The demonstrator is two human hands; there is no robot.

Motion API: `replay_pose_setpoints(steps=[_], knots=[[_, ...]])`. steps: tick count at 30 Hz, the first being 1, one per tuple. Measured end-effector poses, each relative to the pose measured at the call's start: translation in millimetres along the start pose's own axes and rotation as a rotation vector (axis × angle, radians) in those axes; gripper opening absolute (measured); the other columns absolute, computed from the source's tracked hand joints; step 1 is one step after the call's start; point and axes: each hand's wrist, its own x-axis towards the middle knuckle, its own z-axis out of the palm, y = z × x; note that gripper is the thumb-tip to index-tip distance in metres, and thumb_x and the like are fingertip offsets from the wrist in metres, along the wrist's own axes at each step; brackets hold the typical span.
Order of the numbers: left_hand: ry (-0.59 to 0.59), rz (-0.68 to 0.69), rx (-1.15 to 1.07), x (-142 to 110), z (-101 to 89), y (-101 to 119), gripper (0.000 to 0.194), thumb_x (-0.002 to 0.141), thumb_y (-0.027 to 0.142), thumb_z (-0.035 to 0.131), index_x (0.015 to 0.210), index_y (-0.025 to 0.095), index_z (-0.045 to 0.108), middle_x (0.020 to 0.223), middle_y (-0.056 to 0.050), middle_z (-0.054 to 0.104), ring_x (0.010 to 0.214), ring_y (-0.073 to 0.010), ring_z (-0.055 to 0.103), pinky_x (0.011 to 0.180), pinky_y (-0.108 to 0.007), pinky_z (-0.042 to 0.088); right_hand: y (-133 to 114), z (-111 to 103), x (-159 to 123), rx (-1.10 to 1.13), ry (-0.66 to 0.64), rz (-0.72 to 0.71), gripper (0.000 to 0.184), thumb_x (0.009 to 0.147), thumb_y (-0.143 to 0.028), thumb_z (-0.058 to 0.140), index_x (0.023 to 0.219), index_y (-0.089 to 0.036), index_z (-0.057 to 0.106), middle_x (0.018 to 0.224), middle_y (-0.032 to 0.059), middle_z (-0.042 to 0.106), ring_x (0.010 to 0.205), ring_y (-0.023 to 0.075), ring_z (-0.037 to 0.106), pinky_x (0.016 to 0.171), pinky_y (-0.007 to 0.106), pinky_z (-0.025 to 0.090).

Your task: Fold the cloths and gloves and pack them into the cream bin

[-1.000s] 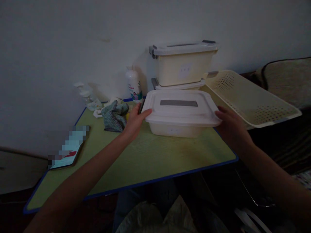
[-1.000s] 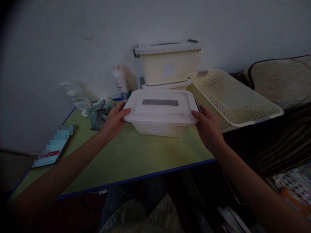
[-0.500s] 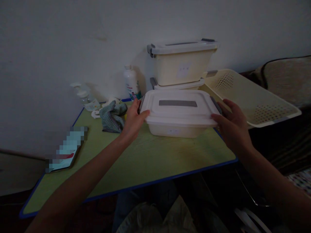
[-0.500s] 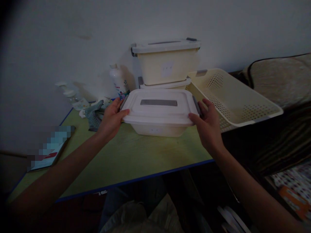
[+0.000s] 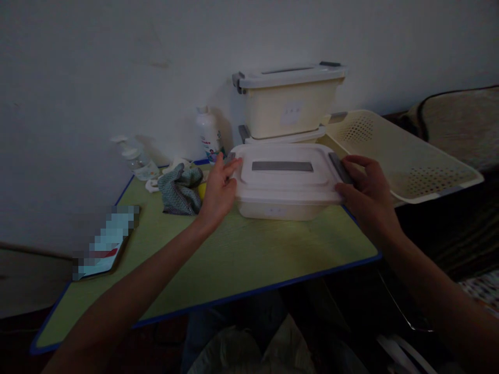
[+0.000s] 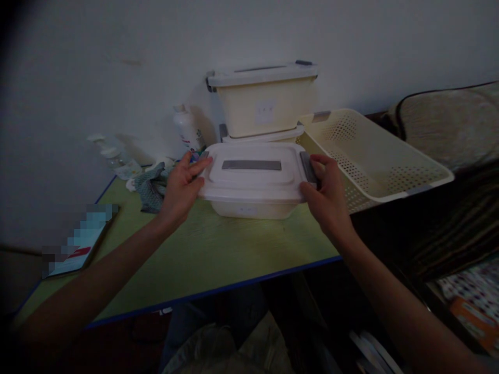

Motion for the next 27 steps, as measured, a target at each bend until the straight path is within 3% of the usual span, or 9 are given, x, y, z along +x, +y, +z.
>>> replay_pose_setpoints(steps=[2, 6, 12, 16, 19, 21, 24, 27], knots=[[-0.010, 0.018, -0.021, -1.4, 0.6, 0.0, 0.078, 0.067, -0.006, 0.041, 0.141, 0.014, 0.028, 0.138, -0.007, 0.050, 0.136, -0.0172, 0.034, 0.116, -0.038, 0.020, 2.1, -0.7, 1.4, -0.011, -0.012, 0.018, 0.042, 0.062, -0.017, 0.057, 0.100, -0.029, 0.045, 0.103, 0.0046, 0.061, 0.091, 0.0253, 0.061, 0.062, 0.037, 0.052], [-0.031, -0.045, -0.107, -2.1, -1.1, -0.4, 0.086, 0.070, -0.003, 0.045, 0.146, 0.017, 0.010, 0.149, -0.008, 0.033, 0.139, -0.0199, 0.027, 0.111, -0.042, 0.031, 5.5, -2.8, 4.6, -0.024, -0.028, 0.036, 0.039, 0.065, -0.019, 0.059, 0.101, -0.031, 0.047, 0.103, 0.0041, 0.062, 0.090, 0.0244, 0.061, 0.061, 0.037, 0.050], [-0.103, -0.017, -0.148, -3.5, -8.6, -2.8, 0.089, 0.068, 0.003, 0.055, 0.144, 0.021, 0.012, 0.153, -0.008, 0.023, 0.142, -0.0177, 0.017, 0.116, -0.038, 0.016, 10.9, -17.0, 19.6, -0.009, -0.107, 0.090, 0.040, 0.060, -0.026, 0.066, 0.097, -0.031, 0.050, 0.110, 0.0036, 0.063, 0.086, 0.0238, 0.062, 0.062, 0.038, 0.050], [-0.161, -0.070, -0.168, 3.1, -15.7, 12.9, 0.087, 0.067, 0.007, 0.058, 0.143, 0.019, 0.016, 0.154, -0.011, 0.017, 0.141, -0.0193, 0.019, 0.116, -0.038, 0.016, 6.5, -29.8, 39.7, -0.001, -0.123, 0.111, 0.035, 0.060, -0.035, 0.071, 0.091, -0.029, 0.057, 0.109, 0.0037, 0.065, 0.102, 0.0262, 0.059, 0.082, 0.044, 0.048], [-0.108, -0.087, -0.190, 23.0, -18.7, 39.2, 0.076, 0.071, 0.009, 0.055, 0.141, 0.017, 0.025, 0.153, -0.009, 0.022, 0.140, -0.0193, 0.022, 0.115, -0.036, 0.017, -4.7, -35.9, 68.0, 0.025, -0.044, 0.176, 0.019, 0.070, -0.042, 0.065, 0.080, -0.027, 0.062, 0.104, 0.0036, 0.065, 0.109, 0.0251, 0.056, 0.098, 0.046, 0.039], [-0.073, -0.183, -0.273, 42.2, -17.3, 59.1, 0.062, 0.080, 0.014, 0.045, 0.140, 0.014, 0.029, 0.150, -0.009, 0.031, 0.139, -0.0182, 0.026, 0.115, -0.036, 0.018, -13.0, -37.7, 95.2, 0.128, 0.030, 0.216, 0.013, 0.078, -0.038, 0.058, 0.074, -0.026, 0.060, 0.104, 0.0035, 0.065, 0.112, 0.0234, 0.055, 0.102, 0.043, 0.037], [-0.094, -0.341, -0.400, 73.1, -9.0, 80.7, 0.057, 0.090, 0.031, 0.030, 0.142, 0.007, 0.024, 0.149, -0.013, 0.030, 0.139, -0.0186, 0.026, 0.114, -0.033, 0.019, -21.8, -37.4, 141.0, 0.162, 0.167, 0.231, 0.022, 0.088, -0.035, 0.042, 0.073, -0.027, 0.055, 0.115, 0.0021, 0.062, 0.118, 0.0203, 0.052, 0.106, 0.042, 0.034], [-0.096, -0.336, -0.443, 100.5, 6.1, 84.3, 0.066, 0.091, 0.045, 0.027, 0.144, 0.008, 0.017, 0.154, -0.011, 0.018, 0.142, -0.0160, 0.015, 0.115, -0.028, 0.013, -23.9, -32.6, 178.1, 0.172, 0.178, 0.259, 0.030, 0.093, -0.045, 0.031, 0.089, -0.028, 0.055, 0.132, 0.0033, 0.053, 0.126, 0.0191, 0.043, 0.108, 0.043, 0.030]])
